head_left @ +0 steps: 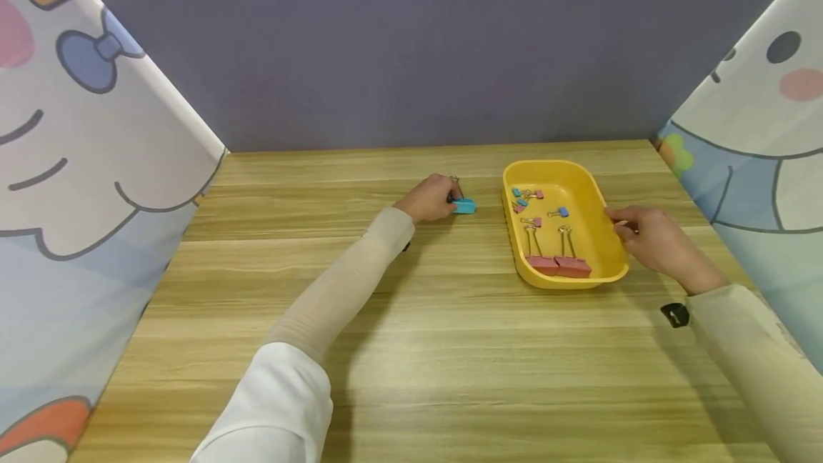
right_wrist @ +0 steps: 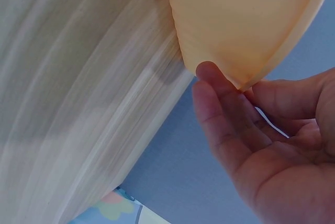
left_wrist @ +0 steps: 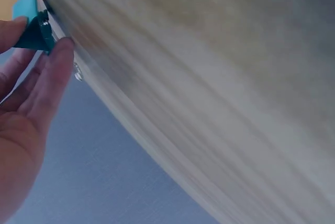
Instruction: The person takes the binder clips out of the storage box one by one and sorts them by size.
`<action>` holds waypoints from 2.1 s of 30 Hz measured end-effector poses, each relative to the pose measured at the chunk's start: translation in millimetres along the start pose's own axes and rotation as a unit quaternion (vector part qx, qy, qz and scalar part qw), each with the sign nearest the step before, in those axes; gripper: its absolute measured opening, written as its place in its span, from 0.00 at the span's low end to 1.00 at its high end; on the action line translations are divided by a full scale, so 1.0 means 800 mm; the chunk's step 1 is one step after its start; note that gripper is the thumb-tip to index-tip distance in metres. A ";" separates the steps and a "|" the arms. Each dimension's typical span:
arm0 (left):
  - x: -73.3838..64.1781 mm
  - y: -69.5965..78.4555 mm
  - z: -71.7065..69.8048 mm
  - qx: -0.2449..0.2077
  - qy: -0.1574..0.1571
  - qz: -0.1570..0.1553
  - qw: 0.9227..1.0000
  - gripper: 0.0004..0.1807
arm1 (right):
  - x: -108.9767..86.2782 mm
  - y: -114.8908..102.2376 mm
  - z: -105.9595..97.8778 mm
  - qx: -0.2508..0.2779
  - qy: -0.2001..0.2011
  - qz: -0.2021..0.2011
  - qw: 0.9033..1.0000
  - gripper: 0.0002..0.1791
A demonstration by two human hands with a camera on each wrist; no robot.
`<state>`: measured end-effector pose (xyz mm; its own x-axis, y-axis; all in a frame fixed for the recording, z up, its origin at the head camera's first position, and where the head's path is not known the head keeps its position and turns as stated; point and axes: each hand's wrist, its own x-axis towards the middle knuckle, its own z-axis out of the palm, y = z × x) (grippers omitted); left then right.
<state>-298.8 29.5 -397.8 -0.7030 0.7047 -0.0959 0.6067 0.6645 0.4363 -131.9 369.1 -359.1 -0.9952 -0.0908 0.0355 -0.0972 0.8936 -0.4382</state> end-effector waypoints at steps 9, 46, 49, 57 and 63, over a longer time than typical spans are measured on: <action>0.002 -0.001 0.002 0.010 -0.006 -0.014 1.000 0.06 | -0.001 0.001 -0.001 0.007 -0.013 0.001 1.000 0.19; -0.005 0.013 -0.013 0.044 0.040 0.026 0.998 0.18 | 0.000 0.004 0.003 0.008 -0.015 0.011 1.000 0.19; -0.009 0.032 -0.021 0.047 0.047 0.038 0.997 0.17 | 0.000 0.003 0.002 0.005 -0.013 0.013 1.000 0.20; -0.017 0.085 -0.025 0.061 0.042 0.102 0.992 0.17 | -0.001 0.002 0.000 0.006 -0.010 0.014 1.000 0.19; -0.019 0.108 -0.017 0.056 0.051 0.136 0.988 0.16 | -0.001 0.002 0.000 0.005 -0.013 0.013 1.000 0.19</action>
<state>-240.9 72.9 -346.1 -0.5390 0.8358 0.1045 0.8114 0.4819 0.3309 -131.5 370.7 -360.2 -0.9969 -0.0785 0.0009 -0.0706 0.8917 -0.4471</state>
